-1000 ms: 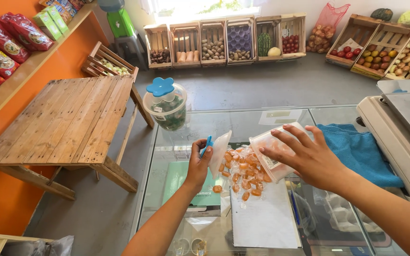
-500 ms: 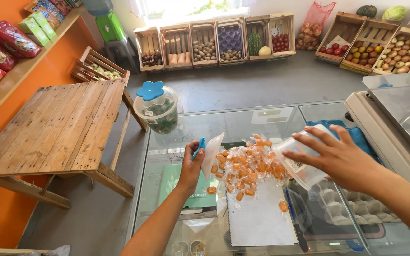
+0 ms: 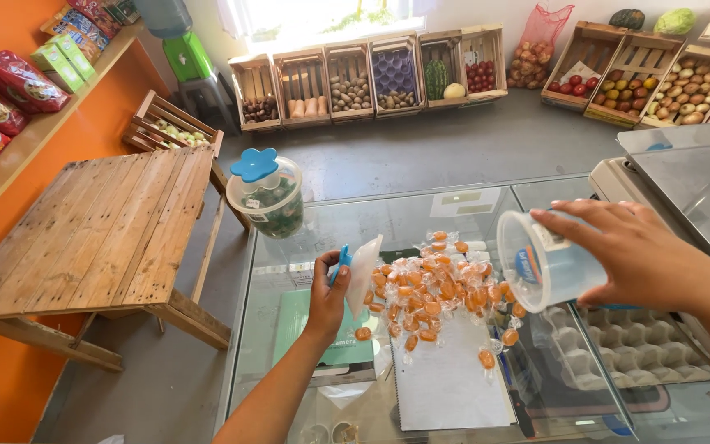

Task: The person pours a container of orange candies onto a counter and then twists the ends of the individual candy wrappers one by one.

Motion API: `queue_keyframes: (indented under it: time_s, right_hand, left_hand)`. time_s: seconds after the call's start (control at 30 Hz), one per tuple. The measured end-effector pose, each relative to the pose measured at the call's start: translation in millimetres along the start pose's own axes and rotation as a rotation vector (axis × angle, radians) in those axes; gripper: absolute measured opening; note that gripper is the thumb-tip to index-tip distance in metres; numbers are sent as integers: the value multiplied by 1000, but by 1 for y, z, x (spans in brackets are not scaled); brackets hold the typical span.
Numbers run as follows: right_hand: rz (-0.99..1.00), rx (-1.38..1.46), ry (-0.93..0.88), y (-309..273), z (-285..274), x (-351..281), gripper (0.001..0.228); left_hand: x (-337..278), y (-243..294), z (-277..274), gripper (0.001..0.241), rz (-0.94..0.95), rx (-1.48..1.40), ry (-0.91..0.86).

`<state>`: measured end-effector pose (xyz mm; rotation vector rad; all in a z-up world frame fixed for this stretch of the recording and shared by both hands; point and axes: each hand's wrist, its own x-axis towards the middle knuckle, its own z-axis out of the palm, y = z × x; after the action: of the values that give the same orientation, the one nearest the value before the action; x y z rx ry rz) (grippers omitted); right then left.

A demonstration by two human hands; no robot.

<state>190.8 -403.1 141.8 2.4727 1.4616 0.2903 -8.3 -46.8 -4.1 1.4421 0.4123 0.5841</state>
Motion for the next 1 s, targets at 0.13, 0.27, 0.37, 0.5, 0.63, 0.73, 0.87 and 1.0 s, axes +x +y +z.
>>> queue_keyframes:
  time_s: [0.13, 0.27, 0.37, 0.5, 0.63, 0.73, 0.87, 1.0]
  right_hand:
    - [81, 358, 86, -11, -22, 5, 134]
    - [203, 632, 307, -23, -24, 23, 127]
    - [395, 1033, 359, -37, -21, 40, 107]
    - [419, 1545, 403, -47, -6, 59, 110]
    - [421, 1626, 404, -55, 6, 67, 110]
    - [395, 1696, 408, -59, 16, 70, 113]
    - [279, 1826, 518, -64, 46, 69, 108]
    - [156, 1865, 540, -78, 43, 68, 120]
  left_hand:
    - [7, 4, -11, 45, 26, -50, 51]
    - [15, 18, -32, 48, 186, 96, 191]
    - [14, 30, -46, 49, 378, 409, 254]
    - [24, 20, -65, 47, 573, 909, 209]
    - [34, 5, -74, 49, 413, 884, 122]
    - [36, 5, -77, 58, 396, 779, 68]
    - [24, 31, -51, 64, 643, 841, 233]
    - [-9, 58, 31, 85, 536, 136, -106]
